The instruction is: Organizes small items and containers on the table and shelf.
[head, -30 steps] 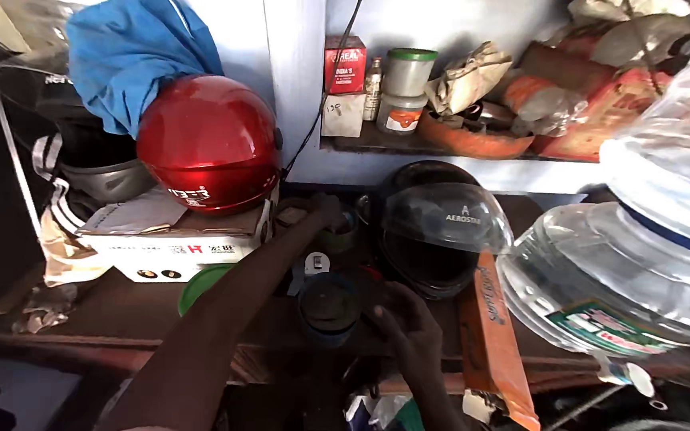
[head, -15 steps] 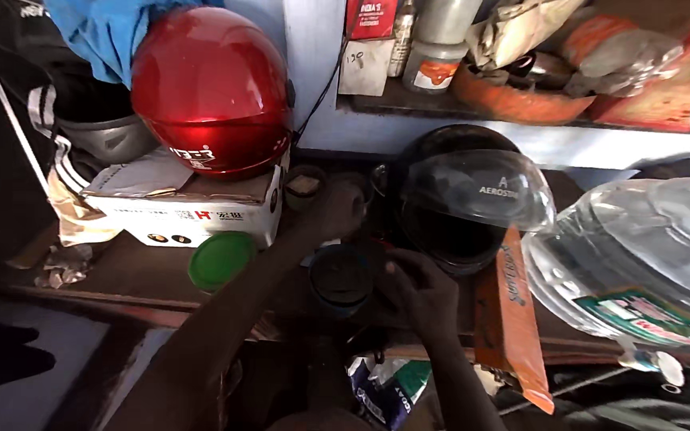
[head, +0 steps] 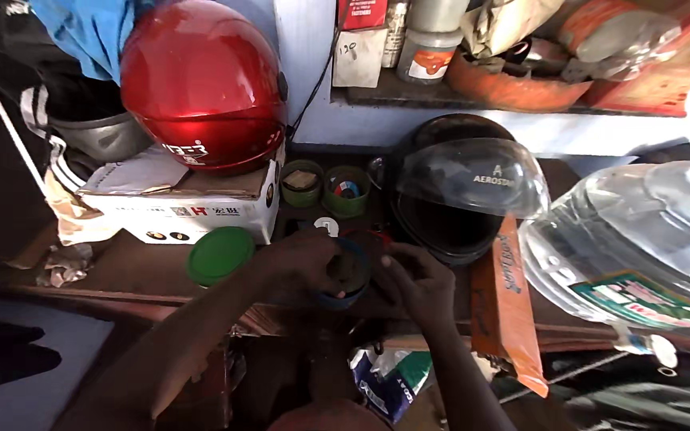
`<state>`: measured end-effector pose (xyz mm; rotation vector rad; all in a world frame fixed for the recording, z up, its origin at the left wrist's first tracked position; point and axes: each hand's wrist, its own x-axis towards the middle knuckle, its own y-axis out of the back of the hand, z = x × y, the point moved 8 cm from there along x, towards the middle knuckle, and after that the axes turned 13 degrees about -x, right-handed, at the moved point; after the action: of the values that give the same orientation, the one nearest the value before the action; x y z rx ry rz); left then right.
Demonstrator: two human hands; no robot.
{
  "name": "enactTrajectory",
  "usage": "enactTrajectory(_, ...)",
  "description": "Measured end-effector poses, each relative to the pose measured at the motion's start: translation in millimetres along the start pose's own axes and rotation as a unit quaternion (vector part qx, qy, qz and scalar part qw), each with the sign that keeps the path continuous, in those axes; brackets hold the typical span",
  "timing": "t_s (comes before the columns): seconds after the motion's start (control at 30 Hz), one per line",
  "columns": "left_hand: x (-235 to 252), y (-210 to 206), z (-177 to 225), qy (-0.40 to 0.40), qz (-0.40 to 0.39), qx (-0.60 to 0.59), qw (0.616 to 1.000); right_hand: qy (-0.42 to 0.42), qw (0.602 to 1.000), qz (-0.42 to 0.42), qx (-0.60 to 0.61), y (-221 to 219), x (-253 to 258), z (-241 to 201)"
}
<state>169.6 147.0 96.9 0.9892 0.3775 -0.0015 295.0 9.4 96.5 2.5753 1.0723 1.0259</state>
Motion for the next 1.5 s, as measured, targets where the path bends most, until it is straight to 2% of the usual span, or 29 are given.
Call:
enactTrajectory(0.1, -1, -4, 14, -0.008, 0.022, 0.069, 0.997, 0.001, 1.0, 0.009, -0.002, 5, -1, -2)
enactTrajectory(0.27, -2, -6, 27, -0.015, -0.027, 0.112, 0.993, -0.005, 1.0, 0.022, -0.008, 13, -2, -1)
enactTrajectory(0.37, -10, -4, 31, -0.046, 0.01, 0.123, 0.991, -0.013, 0.999, 0.029, -0.019, 18, -4, 1)
enactTrajectory(0.5, -24, 4, 34, -0.036, 0.032, 0.132, 0.99, -0.019, 0.999, 0.043, -0.015, 24, -7, 6)
enactTrajectory(0.53, -29, 14, 35, -0.058, 0.073, 0.122, 0.988, -0.019, 0.999, 0.047, -0.013, 26, -8, 6)
enactTrajectory(0.57, -37, 27, 38, -0.109, 0.152, 0.117, 0.975, -0.019, 0.998, 0.05, -0.013, 28, -8, 6)
enactTrajectory(0.63, -52, 58, 47, -0.178, 0.279, 0.128, 0.935, -0.024, 0.998, 0.053, -0.011, 30, -9, 6)
enactTrajectory(0.73, -47, 91, 52, -0.196, 0.339, 0.169, 0.905, -0.033, 0.998, 0.05, 0.009, 26, -10, 10)
enactTrajectory(0.87, 8, 102, 26, -0.104, 0.281, 0.147, 0.943, -0.035, 0.999, 0.04, 0.01, 19, -12, 9)
enactTrajectory(0.97, 48, 98, 8, -0.087, 0.303, 0.164, 0.935, -0.027, 0.999, 0.034, 0.012, 17, -12, 6)
enactTrajectory(1.03, 73, 85, -12, -0.034, 0.255, 0.161, 0.953, -0.022, 0.999, 0.031, 0.011, 15, -14, 5)
enactTrajectory(1.1, 95, 68, -40, 0.023, 0.175, 0.153, 0.972, -0.024, 0.999, 0.029, 0.012, 15, -15, 5)
enactTrajectory(1.17, 105, 61, -57, 0.024, 0.122, 0.105, 0.987, -0.026, 0.999, 0.03, 0.012, 16, -16, 7)
enactTrajectory(1.3, 95, 70, -63, -0.006, 0.144, 0.082, 0.986, -0.051, 0.999, 0.008, -0.004, 8, -16, 13)
enactTrajectory(1.4, 82, 82, -67, 0.032, 0.228, 0.05, 0.972, -0.066, 0.996, -0.049, -0.045, -9, -2, 12)
enactTrajectory(1.5, 67, 87, -69, 0.074, 0.31, -0.025, 0.947, -0.105, 0.971, -0.133, -0.166, -33, 35, 14)
